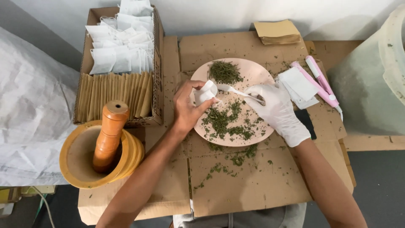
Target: The person scoops dried green herbs from a pink plate into small white tea bags using a white plastic spoon. They weigh the filled tea bag on a digital scale, then place it into a cardboard box. The person repeats this process for another tea bag.
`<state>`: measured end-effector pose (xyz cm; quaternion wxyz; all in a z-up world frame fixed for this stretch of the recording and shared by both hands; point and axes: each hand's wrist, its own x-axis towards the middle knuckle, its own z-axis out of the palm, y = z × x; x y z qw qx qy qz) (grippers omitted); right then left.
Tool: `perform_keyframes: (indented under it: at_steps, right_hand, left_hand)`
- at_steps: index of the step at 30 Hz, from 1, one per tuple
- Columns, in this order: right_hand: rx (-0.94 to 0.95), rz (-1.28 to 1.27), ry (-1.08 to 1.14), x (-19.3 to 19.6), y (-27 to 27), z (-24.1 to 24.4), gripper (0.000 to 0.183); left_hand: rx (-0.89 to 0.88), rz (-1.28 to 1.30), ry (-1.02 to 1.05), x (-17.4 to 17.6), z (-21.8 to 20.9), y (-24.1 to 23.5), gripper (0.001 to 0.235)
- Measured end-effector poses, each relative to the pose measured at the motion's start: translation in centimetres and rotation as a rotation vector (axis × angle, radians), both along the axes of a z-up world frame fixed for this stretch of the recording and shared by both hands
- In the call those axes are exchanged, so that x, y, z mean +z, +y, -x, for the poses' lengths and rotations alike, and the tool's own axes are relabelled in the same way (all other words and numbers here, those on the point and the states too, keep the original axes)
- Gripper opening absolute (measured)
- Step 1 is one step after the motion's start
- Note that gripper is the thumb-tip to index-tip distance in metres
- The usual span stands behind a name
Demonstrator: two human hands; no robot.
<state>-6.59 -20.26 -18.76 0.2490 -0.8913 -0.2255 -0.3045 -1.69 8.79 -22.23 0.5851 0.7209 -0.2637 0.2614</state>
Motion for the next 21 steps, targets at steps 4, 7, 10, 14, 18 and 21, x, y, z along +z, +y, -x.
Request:
perform_keyframes:
  at_steps: [4, 7, 10, 14, 18, 21]
  right_hand:
    - [0.03, -0.315, 0.21, 0.4, 0.7, 0.4, 0.018]
    - [0.077, -0.459, 0.41, 1.5, 1.3, 0.4, 0.014]
    - [0.108, -0.555, 0.512, 1.0, 1.2, 0.6, 0.013]
    - [0.095, -0.569, 0.566, 1.8, 1.7, 1.2, 0.016]
    - [0.149, -0.402, 0.812, 6.5, 1.5, 2.2, 0.016]
    - [0.083, -0.391, 0.923, 7.2, 0.3, 2.2, 0.02]
  left_hand:
    - [0.011, -0.024, -0.025, 0.0, -0.2, 0.0, 0.049]
    - [0.0, 0.0, -0.037, -0.1, -0.7, 0.1, 0.049]
    - [-0.002, 0.015, -0.032, 0.3, -0.5, 0.2, 0.05]
    - [0.0, 0.006, -0.027, -0.5, -0.9, 0.4, 0.046]
    - [0.0, -0.015, -0.03, 0.3, -0.4, 0.5, 0.04]
    - [-0.002, -0.042, -0.024, 1.9, 0.2, 0.3, 0.038]
